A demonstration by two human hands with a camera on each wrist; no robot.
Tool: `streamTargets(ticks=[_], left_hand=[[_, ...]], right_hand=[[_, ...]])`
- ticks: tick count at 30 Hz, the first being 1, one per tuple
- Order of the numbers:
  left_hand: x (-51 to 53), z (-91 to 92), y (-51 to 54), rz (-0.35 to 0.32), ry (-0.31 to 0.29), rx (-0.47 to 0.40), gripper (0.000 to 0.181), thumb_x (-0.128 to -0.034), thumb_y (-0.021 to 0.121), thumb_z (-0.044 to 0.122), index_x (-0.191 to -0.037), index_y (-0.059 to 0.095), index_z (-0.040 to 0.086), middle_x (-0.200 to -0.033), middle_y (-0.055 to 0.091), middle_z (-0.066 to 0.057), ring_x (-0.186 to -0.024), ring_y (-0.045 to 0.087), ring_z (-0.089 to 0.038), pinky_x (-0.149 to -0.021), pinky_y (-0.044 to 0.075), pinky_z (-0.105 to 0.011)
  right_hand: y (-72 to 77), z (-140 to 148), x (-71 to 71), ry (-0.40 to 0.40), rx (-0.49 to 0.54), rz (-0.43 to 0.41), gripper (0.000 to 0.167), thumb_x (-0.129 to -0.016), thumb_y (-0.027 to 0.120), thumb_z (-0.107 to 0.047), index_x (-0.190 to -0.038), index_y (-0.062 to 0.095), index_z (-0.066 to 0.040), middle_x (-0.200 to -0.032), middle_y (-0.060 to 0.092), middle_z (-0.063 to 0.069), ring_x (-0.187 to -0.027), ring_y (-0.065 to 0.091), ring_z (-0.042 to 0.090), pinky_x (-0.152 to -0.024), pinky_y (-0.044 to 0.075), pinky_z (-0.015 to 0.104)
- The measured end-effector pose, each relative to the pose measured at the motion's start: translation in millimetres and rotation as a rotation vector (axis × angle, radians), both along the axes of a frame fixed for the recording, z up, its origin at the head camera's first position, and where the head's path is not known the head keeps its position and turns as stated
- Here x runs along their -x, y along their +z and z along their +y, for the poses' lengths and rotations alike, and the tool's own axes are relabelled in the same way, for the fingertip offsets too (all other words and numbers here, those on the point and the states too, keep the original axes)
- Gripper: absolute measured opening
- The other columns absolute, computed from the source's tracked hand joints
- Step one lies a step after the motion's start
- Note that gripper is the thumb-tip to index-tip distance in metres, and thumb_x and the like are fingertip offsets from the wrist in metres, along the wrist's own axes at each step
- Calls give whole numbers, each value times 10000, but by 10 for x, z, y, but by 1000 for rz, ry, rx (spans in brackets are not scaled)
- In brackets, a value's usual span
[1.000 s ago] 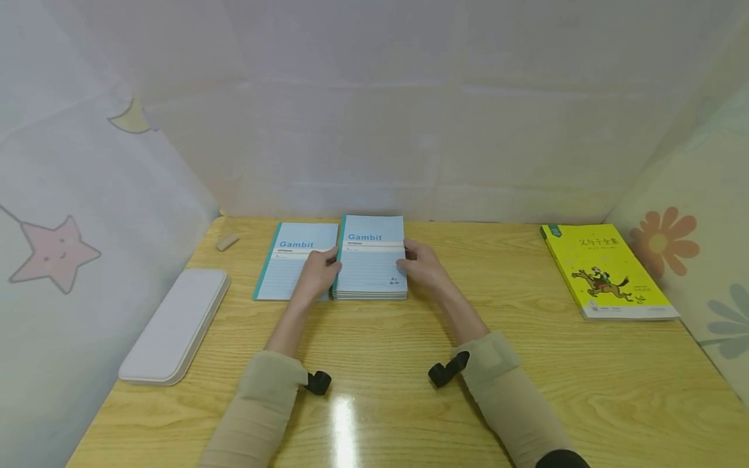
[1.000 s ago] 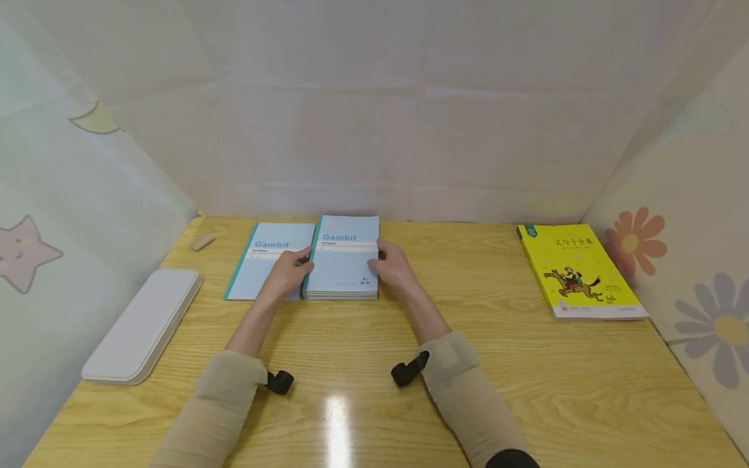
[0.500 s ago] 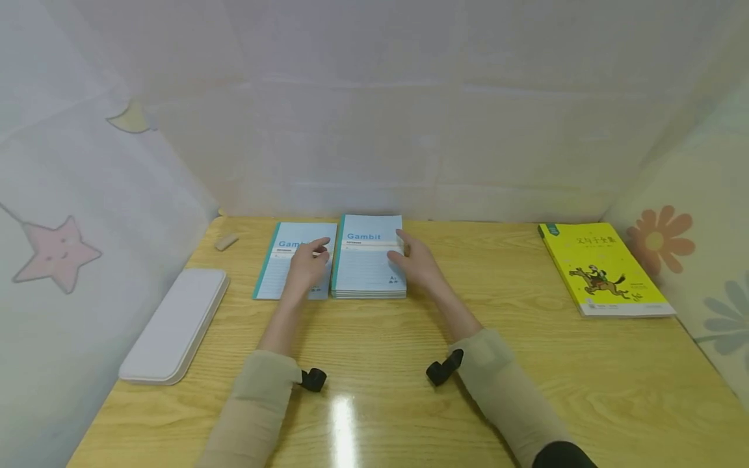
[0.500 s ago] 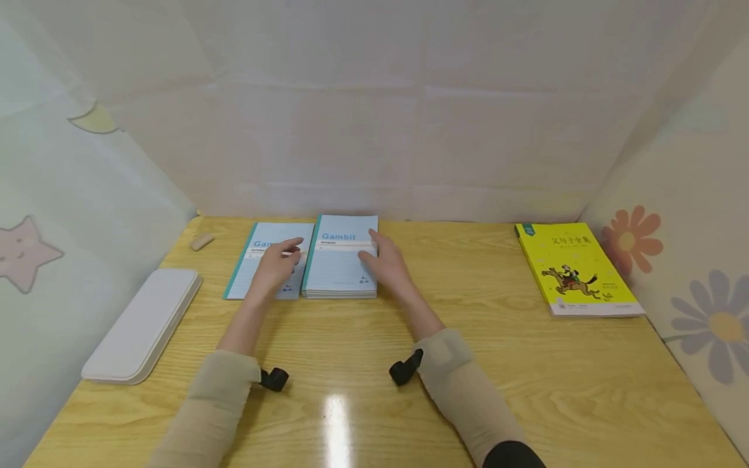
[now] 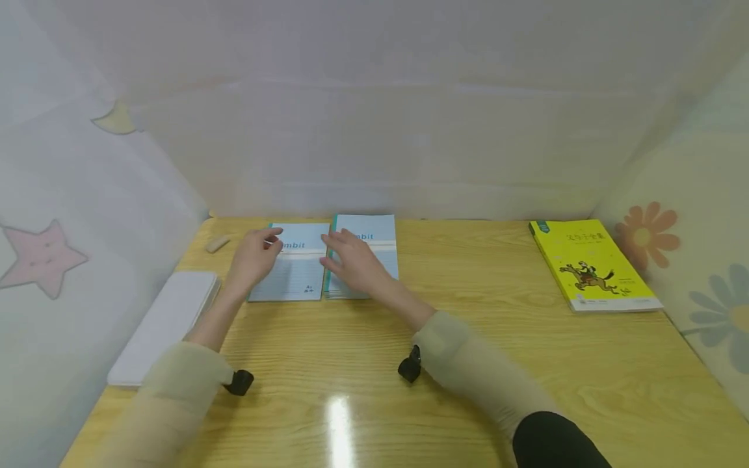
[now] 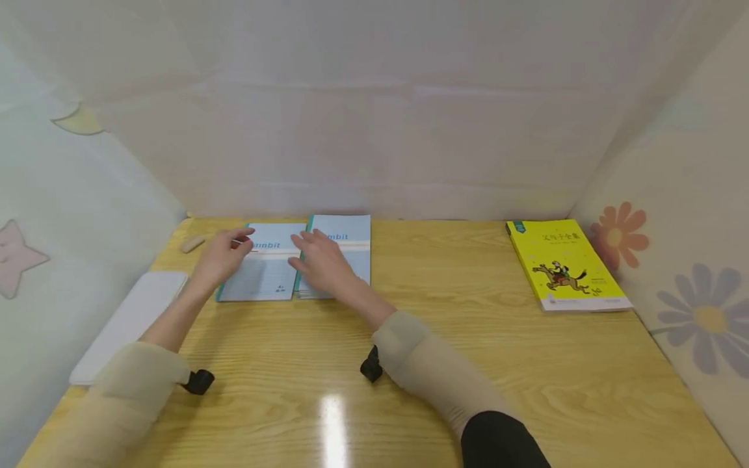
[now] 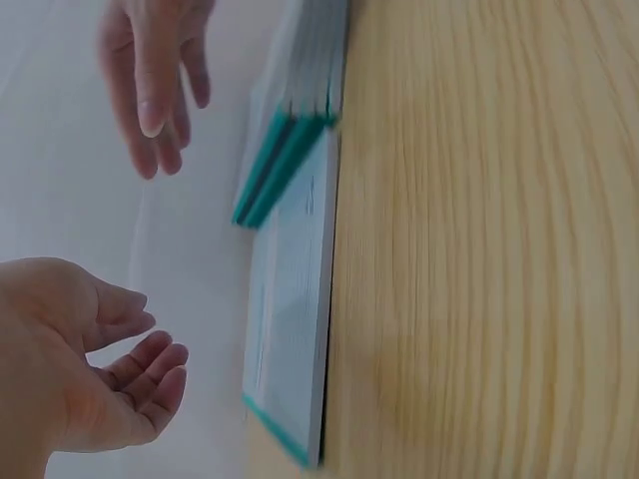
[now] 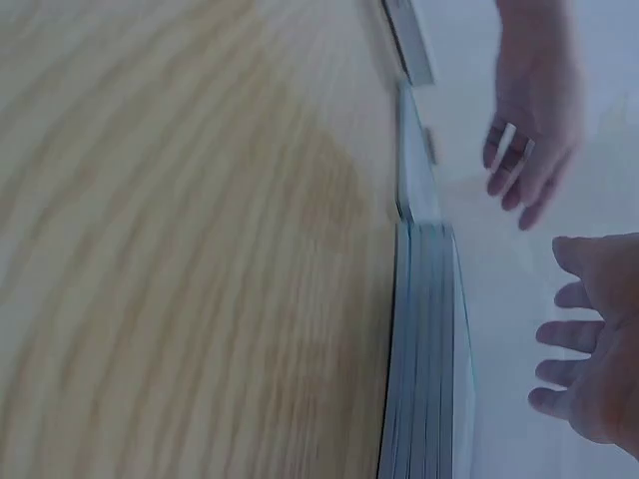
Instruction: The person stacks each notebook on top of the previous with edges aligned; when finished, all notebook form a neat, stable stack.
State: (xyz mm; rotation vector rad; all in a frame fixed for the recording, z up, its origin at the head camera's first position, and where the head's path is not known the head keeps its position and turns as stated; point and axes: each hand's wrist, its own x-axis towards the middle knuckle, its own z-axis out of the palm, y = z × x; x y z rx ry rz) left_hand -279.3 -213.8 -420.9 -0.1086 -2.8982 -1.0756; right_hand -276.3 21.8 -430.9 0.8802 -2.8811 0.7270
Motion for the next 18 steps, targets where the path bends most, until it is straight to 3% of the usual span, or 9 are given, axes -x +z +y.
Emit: streamTargets(ticks=[4,9,18], left_hand=[[-40,-284,30,3,-38,72,475,-1077,430,194,-1486,490,-41,-1373,529,-334,-1242,557,-482,-990,507,-607],[-115,-574,-35,34,-77,138,463,-1073,472,178,-1449,503,-90,-1398,499,-361,-1237,539,-507,-988,488,-637],[-248,-776,-86,-48,-126,182,543,-1093,475,254,-1513,410,-85,-1556,395,-353,-1357,440,-570,-1057,426,-704]], right_hand=[[-15,-357,-96,108,-182,74,561,-1085,510,-384,-1580,419,-138,-1634,428,111,-1542,367,323,-1249,354,452],[-129,-689,-204,175,-315,98,558,-1099,458,-399,-1600,384,-164,-1652,405,77,-1541,377,278,-1260,340,381],[-363,-998,-367,243,-463,134,552,-1114,387,-392,-1608,331,-153,-1656,372,79,-1543,361,261,-1240,370,361]])
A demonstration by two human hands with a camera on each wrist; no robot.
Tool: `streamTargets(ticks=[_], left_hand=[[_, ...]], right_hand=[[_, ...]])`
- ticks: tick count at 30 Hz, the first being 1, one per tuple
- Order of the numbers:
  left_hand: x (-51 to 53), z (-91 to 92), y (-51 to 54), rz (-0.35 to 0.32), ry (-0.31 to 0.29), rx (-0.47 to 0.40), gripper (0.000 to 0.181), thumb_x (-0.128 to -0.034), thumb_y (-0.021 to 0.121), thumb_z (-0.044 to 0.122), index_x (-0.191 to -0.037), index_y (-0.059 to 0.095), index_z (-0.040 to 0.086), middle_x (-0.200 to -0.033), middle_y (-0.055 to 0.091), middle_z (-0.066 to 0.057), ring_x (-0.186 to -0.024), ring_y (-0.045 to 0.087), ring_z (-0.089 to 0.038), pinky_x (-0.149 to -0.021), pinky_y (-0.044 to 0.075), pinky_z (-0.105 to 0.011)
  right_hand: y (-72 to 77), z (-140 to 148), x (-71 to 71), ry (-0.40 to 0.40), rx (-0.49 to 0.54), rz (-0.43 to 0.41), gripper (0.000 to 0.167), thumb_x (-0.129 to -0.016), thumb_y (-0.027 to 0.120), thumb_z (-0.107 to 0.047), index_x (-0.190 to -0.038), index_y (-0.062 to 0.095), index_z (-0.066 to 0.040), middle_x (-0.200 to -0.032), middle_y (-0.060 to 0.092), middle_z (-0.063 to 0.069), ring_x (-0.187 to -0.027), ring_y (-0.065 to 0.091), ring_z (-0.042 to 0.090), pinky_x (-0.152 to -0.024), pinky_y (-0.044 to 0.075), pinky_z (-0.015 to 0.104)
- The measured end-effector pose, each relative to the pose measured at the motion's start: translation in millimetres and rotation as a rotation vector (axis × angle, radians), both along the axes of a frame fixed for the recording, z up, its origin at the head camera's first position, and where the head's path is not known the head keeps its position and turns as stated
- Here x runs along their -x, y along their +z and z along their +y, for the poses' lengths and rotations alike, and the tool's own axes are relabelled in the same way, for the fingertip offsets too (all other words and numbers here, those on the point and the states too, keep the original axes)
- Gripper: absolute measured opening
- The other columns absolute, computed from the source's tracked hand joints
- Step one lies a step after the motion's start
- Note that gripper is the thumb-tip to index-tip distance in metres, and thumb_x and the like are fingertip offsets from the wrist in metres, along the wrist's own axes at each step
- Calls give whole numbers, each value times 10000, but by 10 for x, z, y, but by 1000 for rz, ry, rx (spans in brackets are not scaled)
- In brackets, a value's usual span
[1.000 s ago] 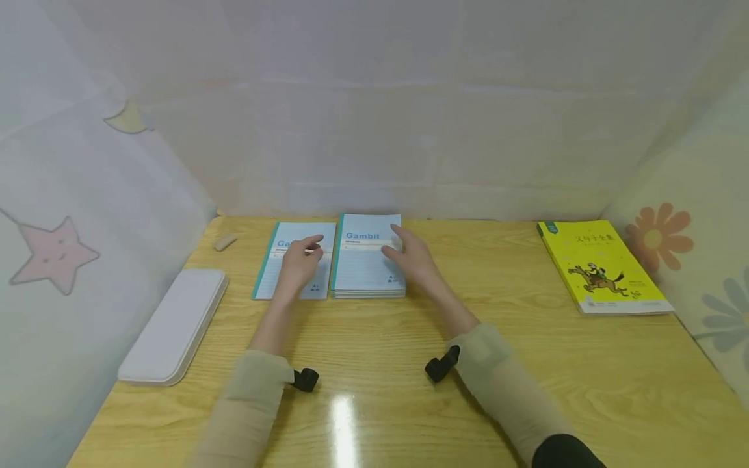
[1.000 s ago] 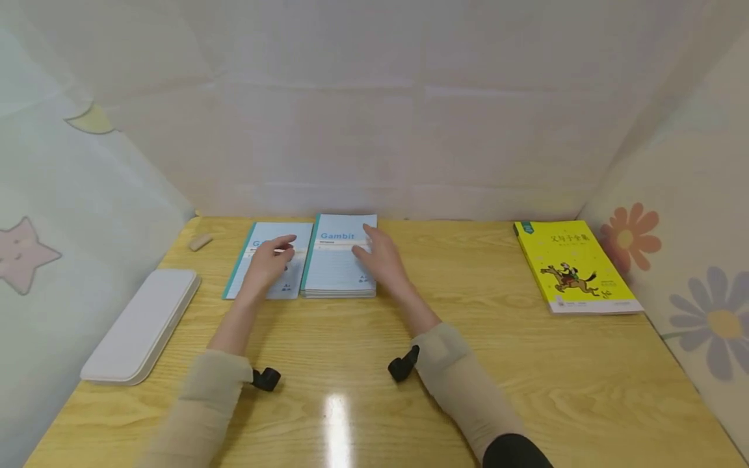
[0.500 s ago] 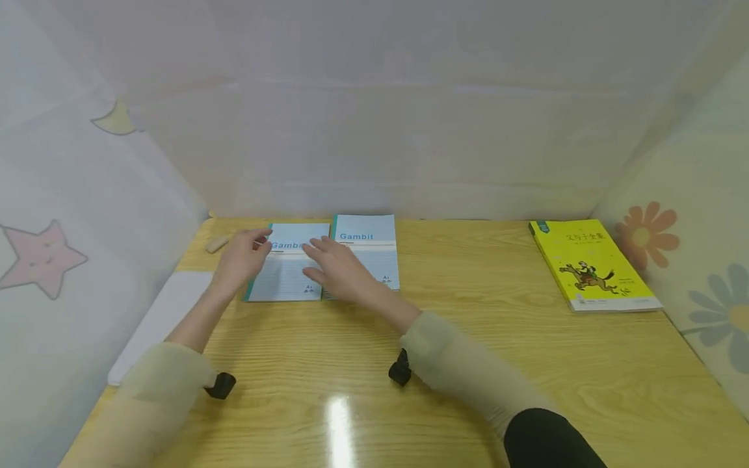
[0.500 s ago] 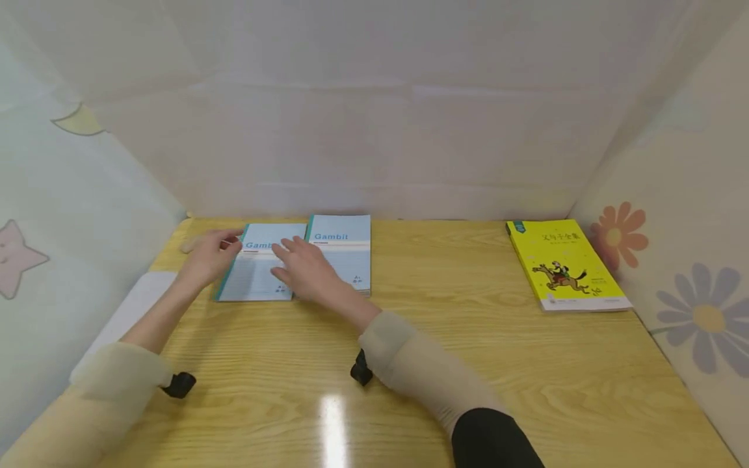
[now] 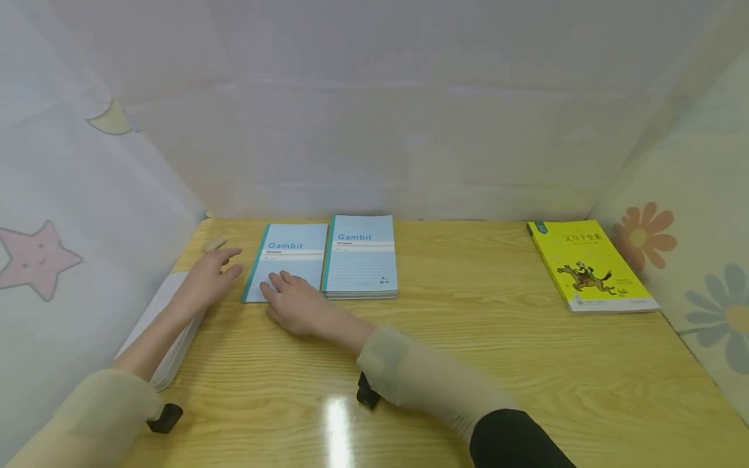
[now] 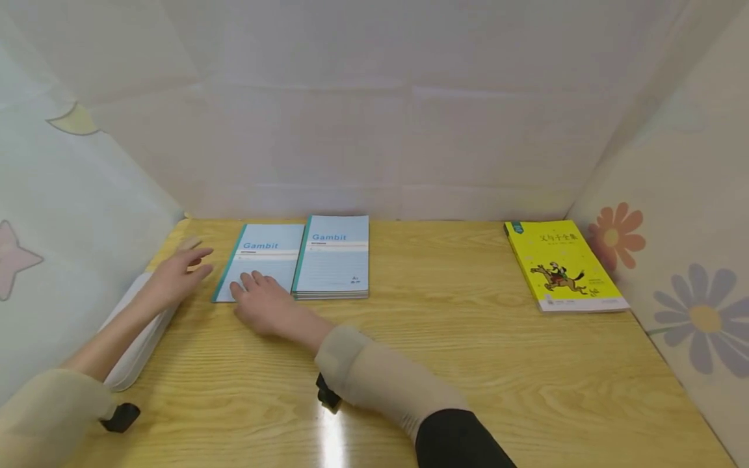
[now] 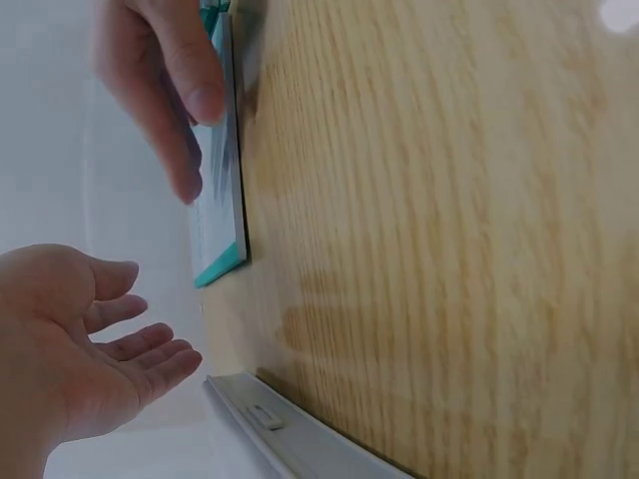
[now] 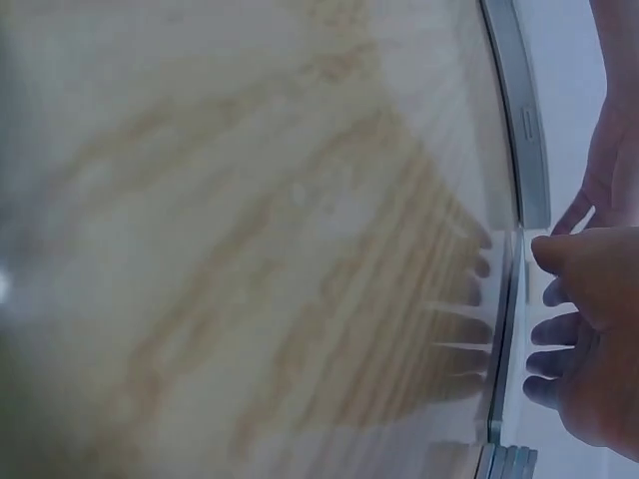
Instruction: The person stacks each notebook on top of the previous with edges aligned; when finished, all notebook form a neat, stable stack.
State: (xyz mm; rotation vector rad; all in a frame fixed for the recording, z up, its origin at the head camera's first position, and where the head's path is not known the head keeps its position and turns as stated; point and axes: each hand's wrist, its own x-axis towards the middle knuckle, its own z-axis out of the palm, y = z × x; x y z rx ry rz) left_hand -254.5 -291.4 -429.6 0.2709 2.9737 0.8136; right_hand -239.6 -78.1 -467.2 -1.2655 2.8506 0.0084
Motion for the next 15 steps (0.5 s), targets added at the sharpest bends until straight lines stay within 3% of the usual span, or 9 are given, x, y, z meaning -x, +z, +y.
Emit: streamTargets(ticks=[4,15], left_hand=[[-41,-18,-5,-26,1,-11,581,-1103,449,306,-1536,379,-75,-1575,375,-347,-1382,410,-578,-1071,414,-711],[-99,30,-46,-45,-34,-18,578,-1095,466,260,-1531,364,-105,-1543,364,-404,-1369,408,-604,-1072,407,-716]], right_hand=[[-50,-31,-58,-3,-37,11,546,-1116,357,-397,-1599,321,-147,-1647,367,76,-1542,356,263,-1236,375,365],[-69,-8,-151,-4,-119,3,595,-1120,297,-422,-1644,239,-145,-1730,206,71,-1601,228,262,-1289,277,384]])
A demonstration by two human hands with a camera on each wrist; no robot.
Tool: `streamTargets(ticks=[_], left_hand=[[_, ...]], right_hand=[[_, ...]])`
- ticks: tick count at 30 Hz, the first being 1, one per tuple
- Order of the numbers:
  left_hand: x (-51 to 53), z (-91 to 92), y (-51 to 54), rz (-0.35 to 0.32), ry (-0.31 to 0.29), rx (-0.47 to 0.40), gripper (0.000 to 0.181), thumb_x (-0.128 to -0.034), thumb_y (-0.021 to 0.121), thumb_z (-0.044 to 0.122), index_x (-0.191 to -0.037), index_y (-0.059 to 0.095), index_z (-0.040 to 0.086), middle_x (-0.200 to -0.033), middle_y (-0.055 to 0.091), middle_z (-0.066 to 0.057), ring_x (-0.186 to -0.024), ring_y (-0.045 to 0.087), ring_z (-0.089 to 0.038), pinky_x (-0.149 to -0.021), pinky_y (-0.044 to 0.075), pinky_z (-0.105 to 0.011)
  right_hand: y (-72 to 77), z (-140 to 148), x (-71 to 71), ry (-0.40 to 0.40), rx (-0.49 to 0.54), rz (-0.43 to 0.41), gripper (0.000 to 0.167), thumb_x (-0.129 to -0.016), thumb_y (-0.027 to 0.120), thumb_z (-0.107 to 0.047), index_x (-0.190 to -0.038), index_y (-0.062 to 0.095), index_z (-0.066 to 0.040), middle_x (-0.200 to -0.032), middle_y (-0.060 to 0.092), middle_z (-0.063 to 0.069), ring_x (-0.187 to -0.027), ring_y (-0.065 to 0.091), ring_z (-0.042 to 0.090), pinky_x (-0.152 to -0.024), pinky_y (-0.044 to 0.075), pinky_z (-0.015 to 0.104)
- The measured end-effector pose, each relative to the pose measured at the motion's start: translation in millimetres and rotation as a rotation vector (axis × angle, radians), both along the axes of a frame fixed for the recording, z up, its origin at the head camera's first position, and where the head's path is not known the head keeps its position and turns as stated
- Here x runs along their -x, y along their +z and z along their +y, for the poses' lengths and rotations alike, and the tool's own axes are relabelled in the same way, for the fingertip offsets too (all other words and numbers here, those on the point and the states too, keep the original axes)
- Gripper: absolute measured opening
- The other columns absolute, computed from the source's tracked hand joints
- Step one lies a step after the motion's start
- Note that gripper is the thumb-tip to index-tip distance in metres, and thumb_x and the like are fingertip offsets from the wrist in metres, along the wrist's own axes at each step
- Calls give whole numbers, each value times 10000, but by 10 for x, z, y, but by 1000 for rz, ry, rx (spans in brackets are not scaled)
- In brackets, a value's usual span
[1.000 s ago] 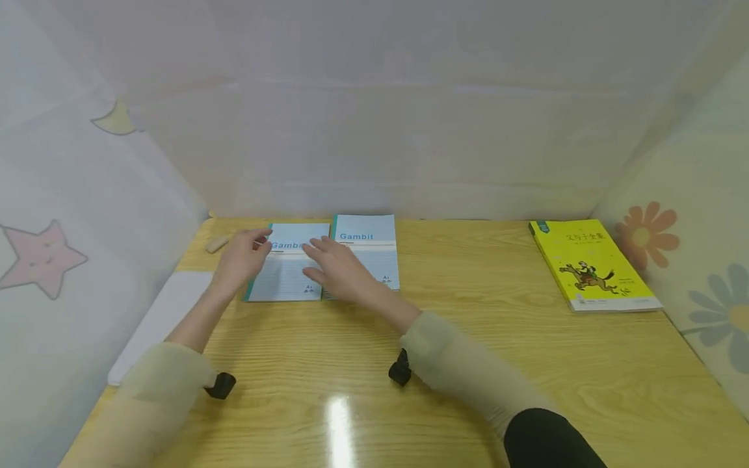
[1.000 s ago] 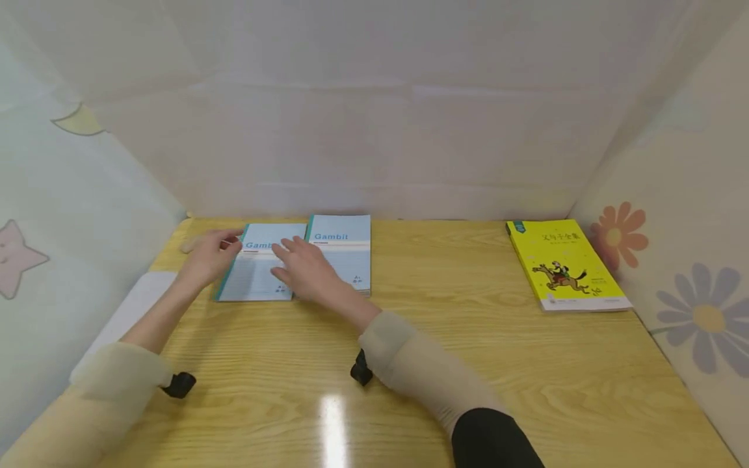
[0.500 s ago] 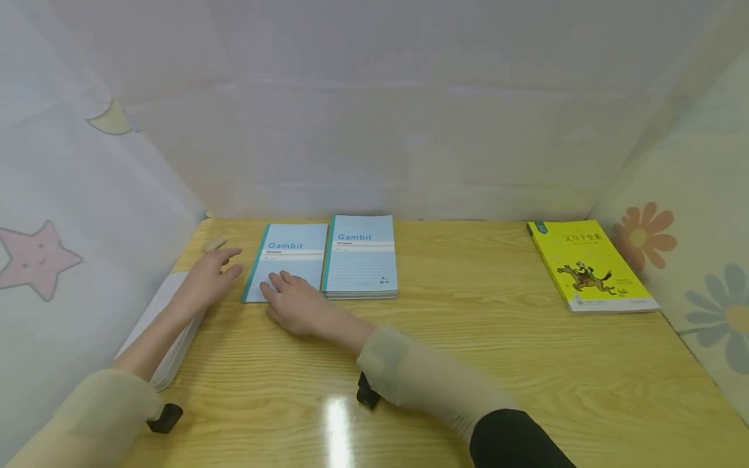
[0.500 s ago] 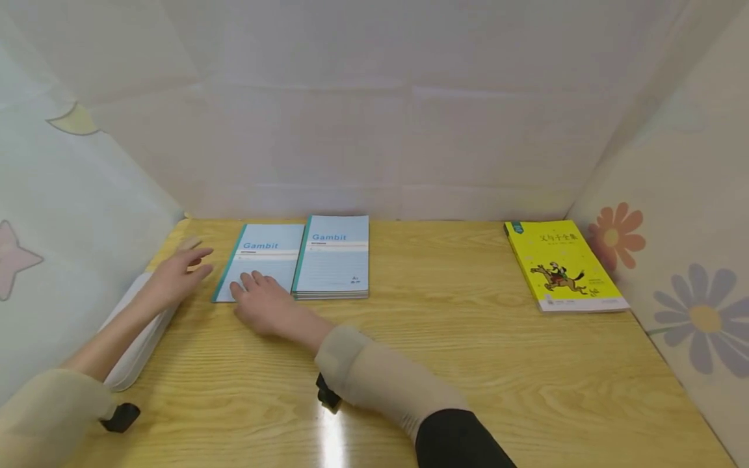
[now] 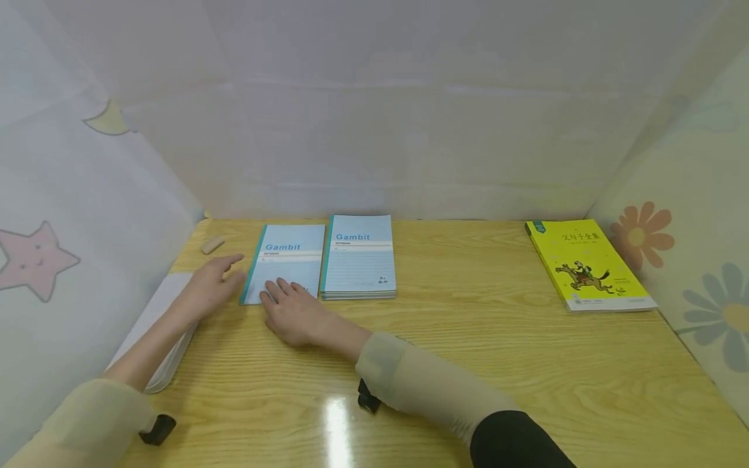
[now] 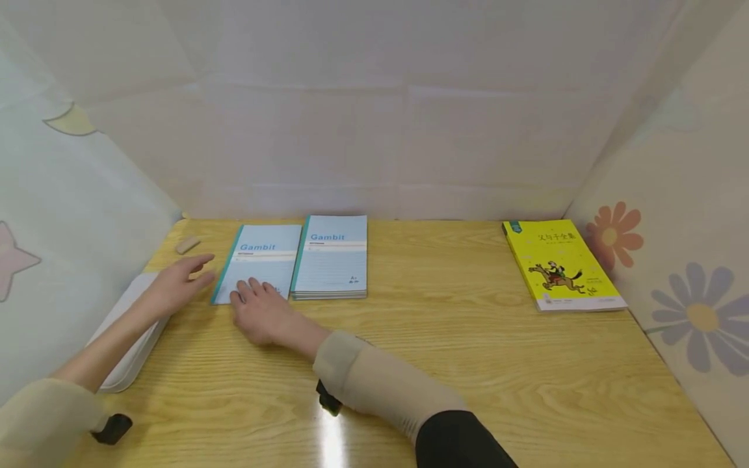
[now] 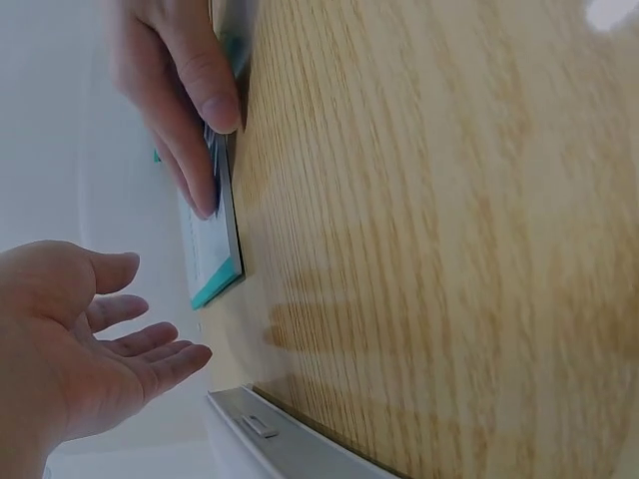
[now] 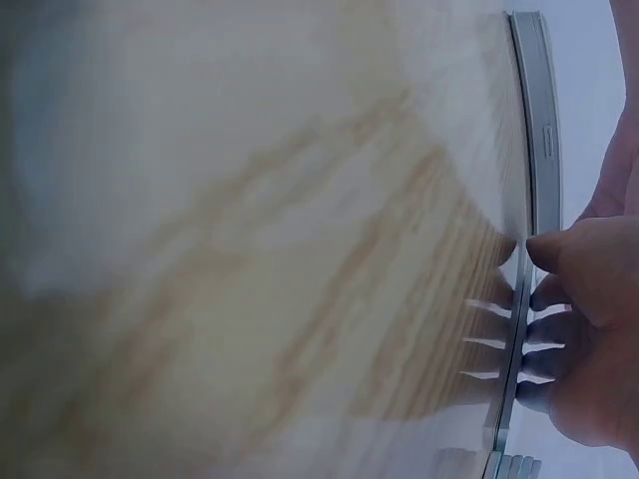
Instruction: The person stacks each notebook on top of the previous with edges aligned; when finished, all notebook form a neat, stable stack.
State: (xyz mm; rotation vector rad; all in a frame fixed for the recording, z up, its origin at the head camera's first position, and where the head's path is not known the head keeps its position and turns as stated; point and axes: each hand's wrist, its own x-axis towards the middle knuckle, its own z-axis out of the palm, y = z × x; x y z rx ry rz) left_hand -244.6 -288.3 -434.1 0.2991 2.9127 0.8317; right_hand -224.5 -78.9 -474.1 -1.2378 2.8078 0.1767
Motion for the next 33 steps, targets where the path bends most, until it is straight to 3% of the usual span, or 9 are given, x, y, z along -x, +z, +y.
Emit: streamTargets(ticks=[13,24,28,33], left_hand=[[-109,43,19,-51,-2,62,618,-1077,510,235,-1537,321,-132,-1524,354,-433,-1399,340,-625,-1123,324,-736],[-222,70,70,-76,0,119,637,-1063,527,231,-1510,324,-174,-1448,432,-452,-1279,493,-623,-1009,457,-711],[-263,98,57,-76,-1,127,631,-1052,542,217,-1489,343,-191,-1389,489,-454,-1216,557,-604,-974,492,-686],[-308,115,66,-86,-1,146,630,-1044,554,215,-1465,362,-212,-1313,542,-455,-1170,592,-584,-945,512,-665]], right_hand=[[118,18,-301,26,-83,-42,622,-1113,266,-480,-1654,206,-179,-1744,138,38,-1617,169,232,-1296,252,353],[212,8,-591,13,-118,-169,653,-1103,278,-521,-1667,144,-219,-1758,44,5,-1631,65,209,-1312,192,340],[216,78,-599,-20,53,-223,605,-1102,371,-470,-1636,274,-203,-1736,189,-7,-1611,188,220,-1293,256,359],[227,325,-540,-110,478,-283,446,-1079,511,-294,-1496,546,-142,-1559,536,2,-1473,478,174,-1192,425,318]])
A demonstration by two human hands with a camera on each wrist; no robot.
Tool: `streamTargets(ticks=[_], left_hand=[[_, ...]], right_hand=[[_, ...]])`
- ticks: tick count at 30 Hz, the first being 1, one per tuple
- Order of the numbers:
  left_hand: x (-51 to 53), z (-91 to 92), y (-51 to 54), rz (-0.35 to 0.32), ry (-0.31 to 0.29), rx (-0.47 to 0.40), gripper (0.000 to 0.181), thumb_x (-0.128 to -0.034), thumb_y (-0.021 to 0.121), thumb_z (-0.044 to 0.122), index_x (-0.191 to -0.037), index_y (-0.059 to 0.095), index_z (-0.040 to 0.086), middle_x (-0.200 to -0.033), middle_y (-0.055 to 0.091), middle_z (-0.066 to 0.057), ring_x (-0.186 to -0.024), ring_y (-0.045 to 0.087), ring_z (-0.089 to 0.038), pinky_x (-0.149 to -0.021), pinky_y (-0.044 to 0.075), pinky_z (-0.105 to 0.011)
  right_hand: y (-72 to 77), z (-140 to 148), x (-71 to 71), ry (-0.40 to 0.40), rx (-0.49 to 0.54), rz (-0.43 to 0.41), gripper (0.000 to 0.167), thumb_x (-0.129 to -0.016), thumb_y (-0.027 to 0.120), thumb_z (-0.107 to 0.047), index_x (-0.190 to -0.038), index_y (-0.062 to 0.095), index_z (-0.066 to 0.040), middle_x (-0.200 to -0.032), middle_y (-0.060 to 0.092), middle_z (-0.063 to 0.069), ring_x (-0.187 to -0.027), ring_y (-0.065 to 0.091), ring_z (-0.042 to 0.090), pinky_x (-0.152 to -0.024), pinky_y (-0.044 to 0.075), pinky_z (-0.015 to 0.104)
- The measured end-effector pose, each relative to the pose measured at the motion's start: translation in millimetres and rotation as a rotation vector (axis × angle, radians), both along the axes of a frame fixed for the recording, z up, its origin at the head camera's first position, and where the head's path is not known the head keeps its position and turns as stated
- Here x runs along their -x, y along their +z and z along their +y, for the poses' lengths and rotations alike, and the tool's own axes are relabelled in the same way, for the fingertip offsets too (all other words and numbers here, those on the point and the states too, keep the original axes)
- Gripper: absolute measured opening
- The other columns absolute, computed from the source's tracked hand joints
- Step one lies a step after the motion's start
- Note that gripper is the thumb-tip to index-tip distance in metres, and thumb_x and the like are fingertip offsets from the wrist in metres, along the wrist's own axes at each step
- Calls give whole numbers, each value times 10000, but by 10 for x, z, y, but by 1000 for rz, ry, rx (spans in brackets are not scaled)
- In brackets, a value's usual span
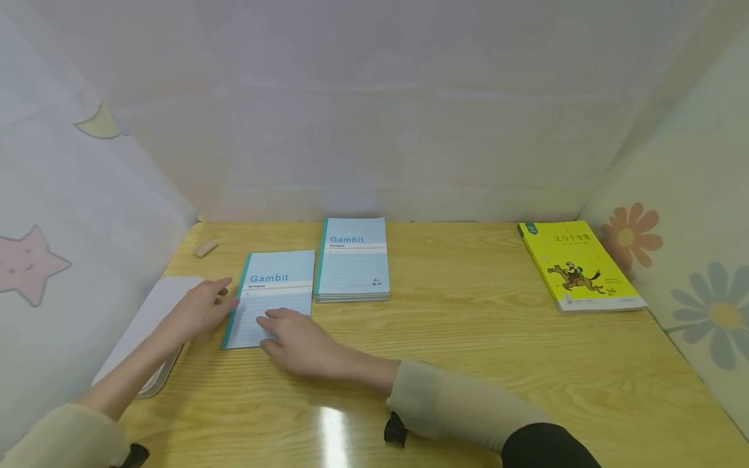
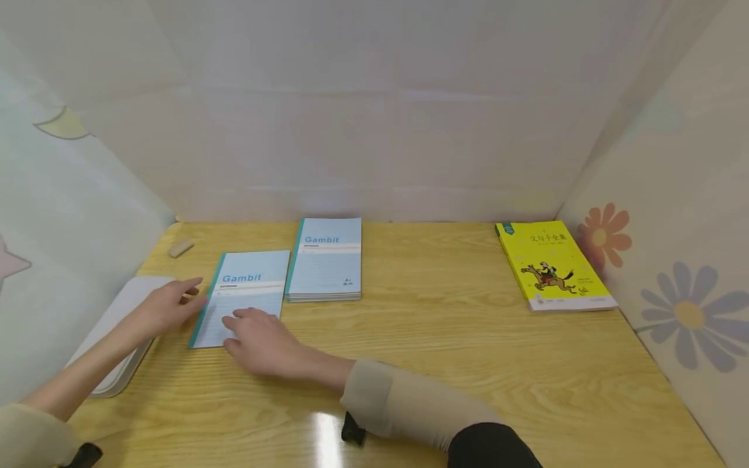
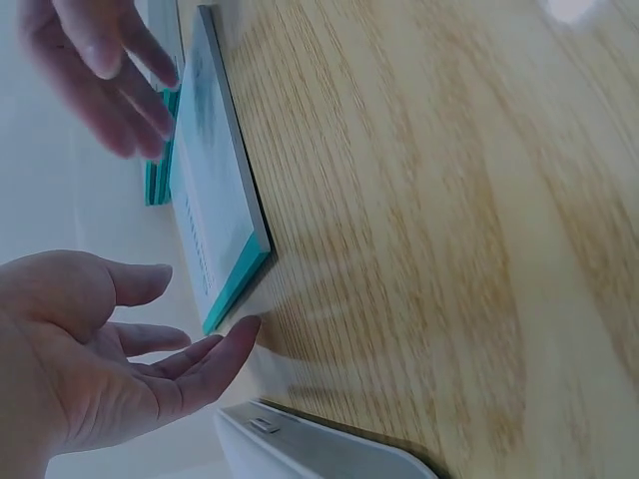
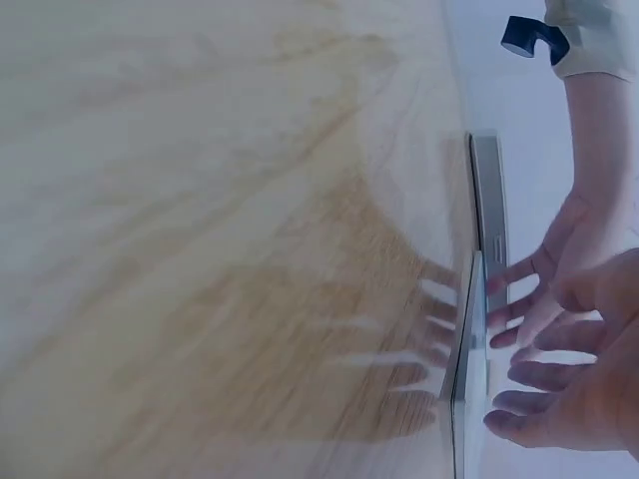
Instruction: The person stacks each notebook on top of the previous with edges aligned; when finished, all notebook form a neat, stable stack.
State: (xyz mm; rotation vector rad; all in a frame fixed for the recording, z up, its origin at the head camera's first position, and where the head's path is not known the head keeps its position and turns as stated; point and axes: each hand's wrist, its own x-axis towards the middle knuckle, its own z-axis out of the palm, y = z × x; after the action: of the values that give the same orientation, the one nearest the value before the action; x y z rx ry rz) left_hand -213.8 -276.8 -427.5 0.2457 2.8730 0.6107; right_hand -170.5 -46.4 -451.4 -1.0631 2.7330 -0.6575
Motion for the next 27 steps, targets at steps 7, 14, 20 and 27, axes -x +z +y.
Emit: streamTargets(ticks=[7,14,20,27], left_hand=[[-21,-1,36,-80,1,22,668,-1056,522,254,-1455,332,-246,-1274,596,-415,-1178,578,-560,-972,494,-659],[-25,3,60,-130,1,30,665,-1050,539,243,-1434,344,-263,-1216,643,-374,-1011,668,-408,-919,524,-594],[-27,51,43,-154,8,-5,647,-1050,547,232,-1433,360,-255,-1202,649,-361,-741,679,-196,-821,543,-455],[-13,40,6,-178,27,-9,643,-1061,530,239,-1452,352,-239,-1236,640,-361,-650,666,-152,-809,538,-413]], right_hand=[[-33,481,-19,-211,405,-254,384,-1041,555,-163,-1403,630,-61,-1450,641,43,-1359,590,175,-1131,485,326],[-13,585,-41,-406,654,-642,552,-1030,582,-290,-1497,502,-5,-1544,539,134,-1427,525,293,-1146,478,437],[43,445,-46,-520,814,-831,628,-1000,629,-252,-1505,442,72,-1576,473,204,-1466,465,342,-1133,486,473],[117,305,-59,-631,861,-891,609,-978,649,-190,-1487,460,86,-1585,456,209,-1414,501,417,-1108,504,492]])
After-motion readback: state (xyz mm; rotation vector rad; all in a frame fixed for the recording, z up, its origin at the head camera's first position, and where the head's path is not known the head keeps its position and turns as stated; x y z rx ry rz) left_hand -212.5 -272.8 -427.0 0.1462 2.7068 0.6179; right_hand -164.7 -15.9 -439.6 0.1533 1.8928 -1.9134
